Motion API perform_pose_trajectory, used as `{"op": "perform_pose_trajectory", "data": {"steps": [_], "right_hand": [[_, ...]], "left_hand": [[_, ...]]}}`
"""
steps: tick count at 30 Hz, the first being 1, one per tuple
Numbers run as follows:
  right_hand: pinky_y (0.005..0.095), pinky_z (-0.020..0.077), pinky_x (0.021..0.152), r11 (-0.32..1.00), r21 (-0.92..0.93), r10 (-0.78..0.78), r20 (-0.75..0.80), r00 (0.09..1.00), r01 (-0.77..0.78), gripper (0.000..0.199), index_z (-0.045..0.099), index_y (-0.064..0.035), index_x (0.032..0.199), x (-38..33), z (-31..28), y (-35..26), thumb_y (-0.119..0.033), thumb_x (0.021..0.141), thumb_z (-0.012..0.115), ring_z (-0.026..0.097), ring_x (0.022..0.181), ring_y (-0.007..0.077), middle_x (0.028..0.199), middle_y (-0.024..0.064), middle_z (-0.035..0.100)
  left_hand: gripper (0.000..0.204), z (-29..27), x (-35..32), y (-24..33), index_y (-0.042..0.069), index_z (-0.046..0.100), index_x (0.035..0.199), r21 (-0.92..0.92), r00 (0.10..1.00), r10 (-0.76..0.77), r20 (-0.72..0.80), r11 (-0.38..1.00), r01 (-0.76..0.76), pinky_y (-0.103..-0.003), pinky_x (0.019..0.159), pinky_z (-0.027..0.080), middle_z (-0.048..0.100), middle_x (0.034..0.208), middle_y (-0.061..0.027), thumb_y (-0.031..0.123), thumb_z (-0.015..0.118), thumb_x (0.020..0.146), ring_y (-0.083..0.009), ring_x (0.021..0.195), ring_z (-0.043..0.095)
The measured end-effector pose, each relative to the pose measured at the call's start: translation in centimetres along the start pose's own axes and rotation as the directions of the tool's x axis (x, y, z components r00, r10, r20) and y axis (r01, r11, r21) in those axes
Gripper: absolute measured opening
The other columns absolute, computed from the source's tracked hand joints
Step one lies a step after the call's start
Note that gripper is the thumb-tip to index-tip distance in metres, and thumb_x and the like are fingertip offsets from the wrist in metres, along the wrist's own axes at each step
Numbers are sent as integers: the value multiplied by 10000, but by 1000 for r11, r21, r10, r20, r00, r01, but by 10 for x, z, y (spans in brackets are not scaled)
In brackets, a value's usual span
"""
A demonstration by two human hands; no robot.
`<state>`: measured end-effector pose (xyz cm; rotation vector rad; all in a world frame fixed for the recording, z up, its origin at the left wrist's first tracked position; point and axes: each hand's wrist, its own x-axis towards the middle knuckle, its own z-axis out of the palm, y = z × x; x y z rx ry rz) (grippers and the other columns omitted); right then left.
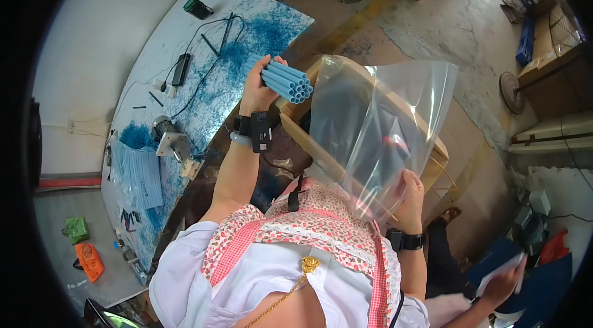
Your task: Bundling blue plastic tubes, sealing them in bags using a heat sealer, and placing them into cardboard boxes.
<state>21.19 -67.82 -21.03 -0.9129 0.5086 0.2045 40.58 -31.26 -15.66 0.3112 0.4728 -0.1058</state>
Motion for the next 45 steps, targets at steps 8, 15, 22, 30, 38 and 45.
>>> {"op": "perform_pose_trajectory", "data": {"steps": [8,15,22,30,38,45], "right_hand": [[197,428,520,962,-259,-135,-172,976,87,160,641,-62,975,1,4,2,-186,898,577,542,620,49,742,-28,603],[186,387,489,939,-296,-198,-43,979,177,147,642,-55,943,-6,34,-15,-179,903,574,513,593,38,742,-26,606],[170,389,552,933,-256,-242,78,967,254,130,639,-46,893,3,28,-9,-163,898,581,529,659,24,752,-12,620],[218,423,580,663,-606,-279,346,896,440,63,609,-7,864,24,100,-25,-55,824,622,537,641,70,733,-1,614],[185,394,530,847,-480,-5,423,906,229,124,627,-19,946,35,122,-18,-93,870,562,461,537,44,659,-49,546],[166,337,485,980,-33,-196,22,980,197,190,638,-34,1012,68,60,-54,-163,926,529,403,532,6,624,-86,461]], "left_hand": [[140,11,-13,-12,-13,514,877,-24,1000,6,-16,1000,-6,-399,858,494,597,828,-116,85,598,825,-256,811,597],[126,10,-31,-11,-11,527,843,-93,990,-96,104,990,105,-392,813,508,599,806,-124,89,602,829,-266,782,600],[150,12,-52,-16,-28,544,886,-33,981,-86,177,995,93,-374,746,522,614,808,-128,103,598,837,-247,762,605],[248,40,-116,-70,-6,580,987,733,964,-216,157,679,33,-258,571,501,635,822,-98,120,654,786,-143,641,600],[226,19,-115,-94,26,568,943,903,962,-187,197,417,-104,-244,575,456,590,726,-37,95,656,746,-106,621,565],[350,-39,-78,-44,-7,567,1015,975,952,212,219,-5,-223,-283,565,481,597,703,-63,83,683,697,-135,631,592]]}}
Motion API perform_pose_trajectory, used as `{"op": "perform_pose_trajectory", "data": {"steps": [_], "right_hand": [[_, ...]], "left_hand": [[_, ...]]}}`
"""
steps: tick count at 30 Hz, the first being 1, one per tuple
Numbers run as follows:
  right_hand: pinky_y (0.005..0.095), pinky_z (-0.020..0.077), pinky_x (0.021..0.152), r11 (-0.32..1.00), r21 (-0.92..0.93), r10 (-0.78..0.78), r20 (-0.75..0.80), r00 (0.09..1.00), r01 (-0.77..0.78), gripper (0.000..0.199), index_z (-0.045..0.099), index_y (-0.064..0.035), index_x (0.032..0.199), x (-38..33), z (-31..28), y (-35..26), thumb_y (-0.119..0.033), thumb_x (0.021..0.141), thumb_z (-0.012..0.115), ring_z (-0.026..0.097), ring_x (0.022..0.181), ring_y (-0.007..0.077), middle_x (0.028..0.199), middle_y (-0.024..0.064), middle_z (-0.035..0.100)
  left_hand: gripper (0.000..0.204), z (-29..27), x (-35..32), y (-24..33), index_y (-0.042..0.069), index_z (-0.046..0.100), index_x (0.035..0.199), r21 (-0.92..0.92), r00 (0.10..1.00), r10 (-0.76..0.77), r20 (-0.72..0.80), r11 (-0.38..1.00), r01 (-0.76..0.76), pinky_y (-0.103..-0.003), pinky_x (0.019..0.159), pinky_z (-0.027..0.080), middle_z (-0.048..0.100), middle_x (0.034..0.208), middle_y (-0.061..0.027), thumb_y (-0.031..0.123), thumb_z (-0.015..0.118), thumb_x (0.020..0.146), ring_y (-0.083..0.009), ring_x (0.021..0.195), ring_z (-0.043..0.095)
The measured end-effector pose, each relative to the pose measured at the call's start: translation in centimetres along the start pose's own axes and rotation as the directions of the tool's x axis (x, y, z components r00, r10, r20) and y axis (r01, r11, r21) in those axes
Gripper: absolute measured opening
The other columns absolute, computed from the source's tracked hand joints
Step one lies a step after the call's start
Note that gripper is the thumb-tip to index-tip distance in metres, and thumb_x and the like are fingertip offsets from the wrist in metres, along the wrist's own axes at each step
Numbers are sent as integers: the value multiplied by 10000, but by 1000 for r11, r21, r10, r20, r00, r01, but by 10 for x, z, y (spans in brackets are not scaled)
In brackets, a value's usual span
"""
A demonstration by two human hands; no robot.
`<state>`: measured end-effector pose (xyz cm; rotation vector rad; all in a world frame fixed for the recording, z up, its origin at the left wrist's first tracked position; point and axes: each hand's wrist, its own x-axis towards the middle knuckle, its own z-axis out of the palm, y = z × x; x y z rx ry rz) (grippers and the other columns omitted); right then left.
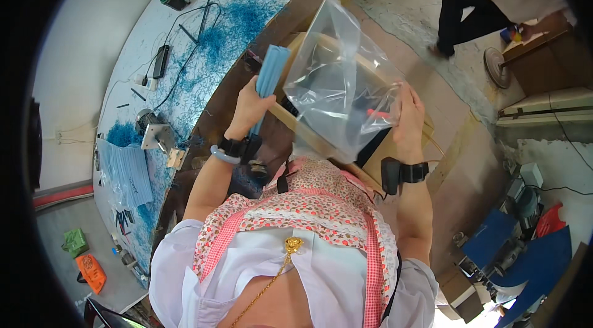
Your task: Bundling blue plastic tubes, sealing them in bags using a heat sealer, and placing them into cardboard boxes.
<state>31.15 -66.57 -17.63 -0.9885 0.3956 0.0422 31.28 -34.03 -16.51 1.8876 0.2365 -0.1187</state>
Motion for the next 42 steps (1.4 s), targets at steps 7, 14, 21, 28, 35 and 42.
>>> {"op": "perform_pose_trajectory", "data": {"steps": [7,14,21,28,35,42], "right_hand": [[177,282,435,517,-554,-404,514,757,653,226,636,-40,1071,0,62,23,-180,946,508,358,487,6,603,-74,472],[188,352,488,947,-320,124,452,883,31,260,644,-20,1061,-22,86,22,-200,960,485,429,579,6,671,-27,571],[234,428,537,852,-356,-61,659,749,383,254,644,-3,1041,-41,112,40,-178,945,487,495,591,56,692,6,612],[267,440,567,820,-422,143,805,575,387,244,630,-1,1072,-74,94,53,-155,930,504,498,623,69,708,4,607],[205,363,511,926,-374,342,762,550,-57,299,618,-27,1139,-95,69,5,-223,956,484,421,558,30,708,-30,566],[197,334,495,912,-384,383,674,631,-144,394,604,31,1138,-92,44,-23,-294,948,486,438,575,28,640,-35,501]], "left_hand": [[327,18,-53,82,-7,536,1003,287,909,414,38,867,-407,-295,581,493,604,706,-63,129,678,742,-154,615,602],[271,25,-44,66,13,539,981,-311,824,-162,542,873,376,-271,559,527,610,767,-60,106,672,763,-139,642,612],[265,34,-43,24,14,566,984,-151,651,-253,716,854,498,-259,633,511,588,775,-56,125,664,764,-128,681,597],[454,41,66,-31,36,556,1096,-378,694,291,658,925,-29,-276,767,491,602,891,-86,108,720,678,-154,837,606],[556,43,134,-96,66,398,1225,479,964,245,102,837,-263,-316,826,468,628,974,-108,110,636,725,-220,938,604],[415,74,119,-85,38,486,1111,414,983,108,146,896,-160,-314,798,478,625,940,-84,43,607,714,-208,886,606]]}}
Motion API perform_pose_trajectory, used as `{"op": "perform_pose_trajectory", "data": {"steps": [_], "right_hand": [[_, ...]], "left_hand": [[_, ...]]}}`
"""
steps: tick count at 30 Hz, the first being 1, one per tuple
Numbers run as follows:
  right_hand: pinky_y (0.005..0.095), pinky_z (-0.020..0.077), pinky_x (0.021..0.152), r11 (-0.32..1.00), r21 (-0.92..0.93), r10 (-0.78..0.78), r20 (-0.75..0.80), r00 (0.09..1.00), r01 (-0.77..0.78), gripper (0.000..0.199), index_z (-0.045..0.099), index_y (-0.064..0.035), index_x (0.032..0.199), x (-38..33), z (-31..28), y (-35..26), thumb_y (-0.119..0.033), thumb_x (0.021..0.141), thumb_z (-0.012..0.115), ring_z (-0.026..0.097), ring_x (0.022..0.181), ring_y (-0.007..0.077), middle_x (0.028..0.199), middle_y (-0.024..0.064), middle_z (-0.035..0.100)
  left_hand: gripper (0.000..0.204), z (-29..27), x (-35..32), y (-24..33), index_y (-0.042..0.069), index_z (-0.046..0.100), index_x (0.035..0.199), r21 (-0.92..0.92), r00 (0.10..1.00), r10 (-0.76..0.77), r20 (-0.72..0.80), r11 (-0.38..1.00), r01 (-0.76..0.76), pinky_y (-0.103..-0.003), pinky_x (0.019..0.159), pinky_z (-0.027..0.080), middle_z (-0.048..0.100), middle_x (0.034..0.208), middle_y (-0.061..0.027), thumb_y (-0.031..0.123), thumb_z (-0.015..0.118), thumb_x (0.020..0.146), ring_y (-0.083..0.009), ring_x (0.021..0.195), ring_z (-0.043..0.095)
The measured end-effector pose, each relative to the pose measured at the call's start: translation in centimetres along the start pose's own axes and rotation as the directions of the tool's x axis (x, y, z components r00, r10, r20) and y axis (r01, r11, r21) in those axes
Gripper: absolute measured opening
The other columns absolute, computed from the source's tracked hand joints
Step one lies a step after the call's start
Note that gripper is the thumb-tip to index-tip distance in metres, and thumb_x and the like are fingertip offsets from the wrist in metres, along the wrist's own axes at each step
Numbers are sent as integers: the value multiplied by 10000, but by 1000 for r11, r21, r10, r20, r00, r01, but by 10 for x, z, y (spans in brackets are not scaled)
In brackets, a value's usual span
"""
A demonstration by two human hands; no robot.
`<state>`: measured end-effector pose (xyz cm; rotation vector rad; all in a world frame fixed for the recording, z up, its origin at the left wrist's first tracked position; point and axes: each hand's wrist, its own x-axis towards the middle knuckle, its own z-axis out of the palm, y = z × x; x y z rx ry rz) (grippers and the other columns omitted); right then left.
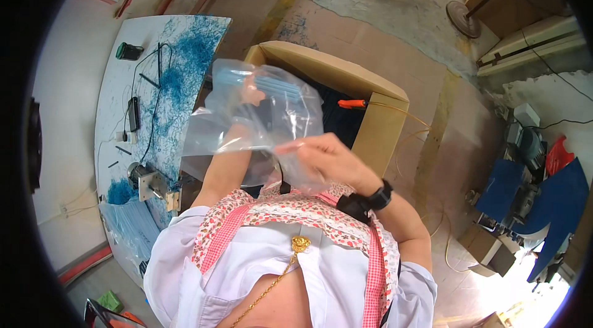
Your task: Bundling blue plastic tubes, sealing them in bags using a heat sealer, and placing them into cardboard boxes.
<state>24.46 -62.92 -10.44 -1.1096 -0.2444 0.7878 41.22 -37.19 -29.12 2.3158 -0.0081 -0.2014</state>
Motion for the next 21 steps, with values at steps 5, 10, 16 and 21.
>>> {"op": "perform_pose_trajectory", "data": {"steps": [5,10,16,21], "right_hand": [[219,428,637,929,-166,-369,-348,862,330,540,521,34,1210,7,-50,7,-382,872,589,546,694,80,795,12,605],[251,446,792,810,-557,-452,-398,799,181,583,443,0,1269,37,-32,-1,-251,805,691,554,892,112,989,33,593],[262,436,876,958,241,-75,-313,947,155,698,387,-27,1326,35,4,22,-47,725,741,517,1036,106,1147,32,546],[268,456,862,973,173,-85,-349,933,153,619,426,-31,1283,26,11,31,-29,737,718,560,988,116,1103,48,576]], "left_hand": [[221,-6,-38,112,15,569,1015,-873,879,49,474,-103,477,-306,767,478,623,948,-73,87,609,809,-154,874,587],[273,-44,-112,195,5,563,1077,-904,958,225,178,423,69,-294,751,471,618,969,-89,168,595,861,-133,876,580],[302,-50,-150,199,3,561,1089,-829,990,127,58,559,-23,-277,714,466,603,915,-67,210,595,871,-122,810,568],[237,-61,-156,177,3,583,1050,-596,983,126,-135,782,-182,-268,759,450,602,944,-52,183,540,902,-115,848,561]]}}
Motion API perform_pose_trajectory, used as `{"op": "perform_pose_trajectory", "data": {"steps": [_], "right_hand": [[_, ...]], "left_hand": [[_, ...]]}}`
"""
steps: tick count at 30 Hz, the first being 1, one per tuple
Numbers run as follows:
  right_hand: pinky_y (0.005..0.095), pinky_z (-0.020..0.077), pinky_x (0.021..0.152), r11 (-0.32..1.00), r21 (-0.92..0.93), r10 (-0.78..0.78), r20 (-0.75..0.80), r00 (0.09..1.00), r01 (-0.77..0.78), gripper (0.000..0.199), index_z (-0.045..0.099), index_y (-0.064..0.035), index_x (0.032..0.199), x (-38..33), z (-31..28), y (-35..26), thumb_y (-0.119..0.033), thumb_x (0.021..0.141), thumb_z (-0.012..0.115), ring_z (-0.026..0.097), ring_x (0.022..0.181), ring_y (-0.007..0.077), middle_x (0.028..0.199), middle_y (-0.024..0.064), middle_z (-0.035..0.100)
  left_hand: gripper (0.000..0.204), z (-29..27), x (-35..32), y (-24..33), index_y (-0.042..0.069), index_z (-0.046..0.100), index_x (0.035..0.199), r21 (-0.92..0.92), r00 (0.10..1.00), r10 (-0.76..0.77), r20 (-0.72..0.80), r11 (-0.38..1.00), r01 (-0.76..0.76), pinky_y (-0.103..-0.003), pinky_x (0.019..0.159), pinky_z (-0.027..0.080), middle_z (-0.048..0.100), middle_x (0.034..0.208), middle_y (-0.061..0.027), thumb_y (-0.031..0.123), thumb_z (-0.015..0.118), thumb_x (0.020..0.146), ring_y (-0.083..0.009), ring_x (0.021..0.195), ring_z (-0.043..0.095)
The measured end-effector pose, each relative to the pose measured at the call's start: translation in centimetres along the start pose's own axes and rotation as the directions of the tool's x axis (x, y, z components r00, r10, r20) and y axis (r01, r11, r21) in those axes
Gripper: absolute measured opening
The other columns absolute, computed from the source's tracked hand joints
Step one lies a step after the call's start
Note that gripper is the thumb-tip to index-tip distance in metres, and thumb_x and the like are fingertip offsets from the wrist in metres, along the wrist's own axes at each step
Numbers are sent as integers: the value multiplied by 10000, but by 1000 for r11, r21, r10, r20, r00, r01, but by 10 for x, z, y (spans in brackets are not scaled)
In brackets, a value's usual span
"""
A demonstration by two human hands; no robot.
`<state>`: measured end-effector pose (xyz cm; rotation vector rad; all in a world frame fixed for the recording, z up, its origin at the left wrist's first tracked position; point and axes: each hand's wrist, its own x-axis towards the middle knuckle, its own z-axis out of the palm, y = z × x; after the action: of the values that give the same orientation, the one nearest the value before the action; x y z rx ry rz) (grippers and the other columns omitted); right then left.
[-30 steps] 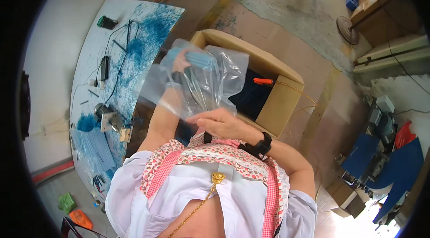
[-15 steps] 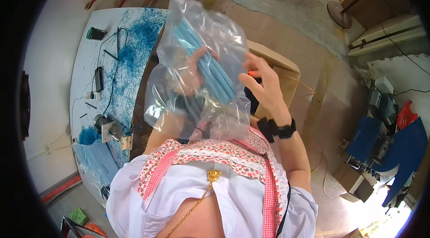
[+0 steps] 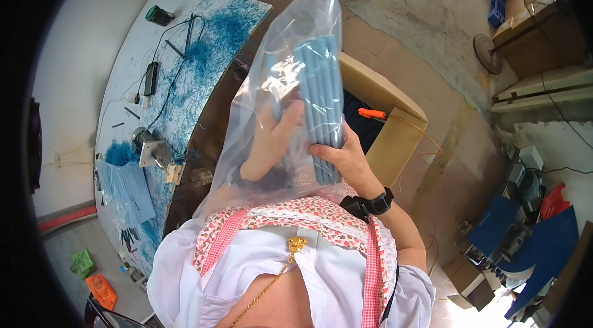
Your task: Bundling blue plastic tubes, sealing them in bags using a heat sealer, and placing them into cardboard boxes.
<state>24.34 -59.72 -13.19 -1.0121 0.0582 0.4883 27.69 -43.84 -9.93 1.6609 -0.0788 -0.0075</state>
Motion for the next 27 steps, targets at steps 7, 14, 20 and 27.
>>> {"op": "perform_pose_trajectory", "data": {"steps": [7,14,20,27], "right_hand": [[283,483,828,995,-71,73,5,997,-72,470,495,-30,1170,-4,5,2,-2,745,695,624,875,137,966,60,634],[278,482,830,997,-40,67,-2,998,-67,447,505,-32,1162,-5,1,10,-3,754,684,615,888,129,958,64,642],[280,482,837,994,-62,90,33,995,-87,450,504,-35,1168,-6,1,11,-6,755,682,611,890,126,966,71,643],[294,489,822,993,-53,107,128,986,-101,420,525,-25,1148,-6,3,12,-29,758,682,614,874,147,964,73,646]], "left_hand": [[230,-6,-10,2,9,578,1004,-119,987,-151,-48,982,145,-217,663,425,596,891,-20,135,641,822,-56,755,524],[264,-5,-17,-2,9,554,999,-85,983,-153,-101,986,145,-211,620,414,559,812,-5,108,669,783,-57,711,511],[280,-14,-18,-24,11,553,1010,-453,953,-302,-38,855,253,-200,591,400,548,798,-1,144,656,786,-51,704,505],[323,-5,-21,11,-4,576,1038,-338,933,-358,-31,882,327,-218,601,405,552,788,-10,176,651,780,-74,689,514]]}}
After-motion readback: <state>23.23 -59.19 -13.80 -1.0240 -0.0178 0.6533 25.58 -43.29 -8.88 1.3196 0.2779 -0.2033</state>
